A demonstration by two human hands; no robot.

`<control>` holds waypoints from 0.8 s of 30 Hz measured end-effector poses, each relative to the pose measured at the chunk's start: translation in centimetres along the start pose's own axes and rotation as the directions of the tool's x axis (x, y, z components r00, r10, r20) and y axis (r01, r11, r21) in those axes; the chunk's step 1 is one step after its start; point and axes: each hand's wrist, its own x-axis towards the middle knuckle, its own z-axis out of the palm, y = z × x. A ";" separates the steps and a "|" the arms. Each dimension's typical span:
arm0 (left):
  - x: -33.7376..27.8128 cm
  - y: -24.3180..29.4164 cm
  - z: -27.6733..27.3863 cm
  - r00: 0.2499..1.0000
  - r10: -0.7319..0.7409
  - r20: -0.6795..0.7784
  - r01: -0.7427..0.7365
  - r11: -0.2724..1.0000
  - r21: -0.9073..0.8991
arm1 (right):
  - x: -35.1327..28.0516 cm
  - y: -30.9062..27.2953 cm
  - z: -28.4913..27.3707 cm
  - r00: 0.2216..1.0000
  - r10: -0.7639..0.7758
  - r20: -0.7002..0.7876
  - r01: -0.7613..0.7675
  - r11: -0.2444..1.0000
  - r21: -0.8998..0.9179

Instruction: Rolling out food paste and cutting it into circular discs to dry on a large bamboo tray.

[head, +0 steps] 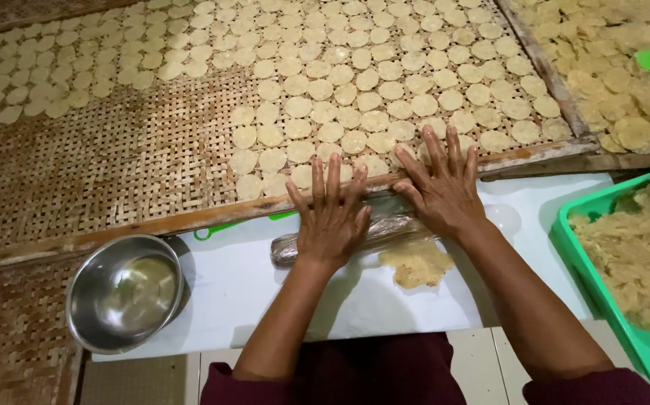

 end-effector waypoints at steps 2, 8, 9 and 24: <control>-0.7 0.4 -0.1 1.000 0.016 -0.016 -0.015 1.000 0.027 | -0.7 0.1 0.1 1.000 0.010 0.005 -0.010 1.000 0.003; -3.5 1.8 -0.6 0.989 0.073 -0.126 -0.069 0.997 0.034 | -3.8 -0.4 -0.3 0.995 -0.056 -0.076 0.053 0.998 -0.042; -4.1 2.0 -0.3 0.987 0.081 -0.140 -0.079 0.997 0.024 | -4.3 -0.4 0.0 0.995 -0.053 -0.087 0.048 0.997 -0.058; 0.8 0.6 -2.1 0.969 -0.051 0.242 0.051 0.999 0.005 | -0.5 -0.1 0.1 0.999 0.042 0.032 -0.043 0.999 0.018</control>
